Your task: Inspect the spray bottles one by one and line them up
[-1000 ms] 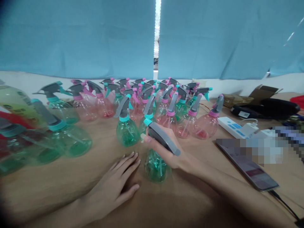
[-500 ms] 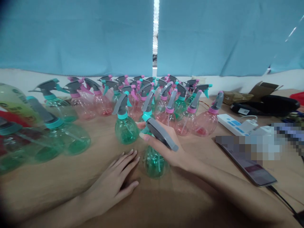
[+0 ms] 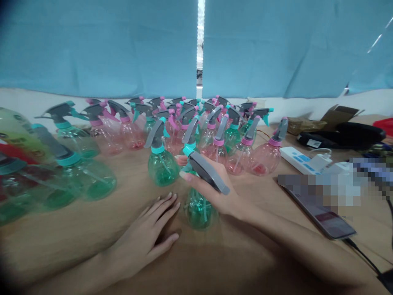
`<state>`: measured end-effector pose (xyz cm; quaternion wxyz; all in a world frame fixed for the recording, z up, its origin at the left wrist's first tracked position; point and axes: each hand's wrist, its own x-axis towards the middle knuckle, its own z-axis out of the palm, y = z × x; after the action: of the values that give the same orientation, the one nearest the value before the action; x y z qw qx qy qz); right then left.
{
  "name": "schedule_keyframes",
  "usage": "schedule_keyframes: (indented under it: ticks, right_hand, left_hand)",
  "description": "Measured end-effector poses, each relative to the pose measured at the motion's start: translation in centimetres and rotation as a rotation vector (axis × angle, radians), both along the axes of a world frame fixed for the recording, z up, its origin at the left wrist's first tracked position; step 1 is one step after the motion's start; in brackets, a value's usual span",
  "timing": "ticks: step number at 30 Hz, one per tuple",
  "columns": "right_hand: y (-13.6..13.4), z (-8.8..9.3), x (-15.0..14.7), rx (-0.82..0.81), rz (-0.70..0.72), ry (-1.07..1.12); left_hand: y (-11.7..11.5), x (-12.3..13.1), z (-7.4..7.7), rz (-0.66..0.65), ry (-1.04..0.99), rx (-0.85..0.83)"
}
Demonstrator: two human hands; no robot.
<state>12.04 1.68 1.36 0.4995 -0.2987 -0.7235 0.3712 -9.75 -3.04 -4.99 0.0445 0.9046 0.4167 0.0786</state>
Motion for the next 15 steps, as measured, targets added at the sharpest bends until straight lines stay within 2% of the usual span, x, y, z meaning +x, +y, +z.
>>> schedule_keyframes:
  ticks: [15]
  right_hand:
    - [-0.03, -0.24, 0.15, -0.072, 0.020, 0.017]
  left_hand:
    - [-0.11, -0.24, -0.33, 0.002, 0.002, 0.006]
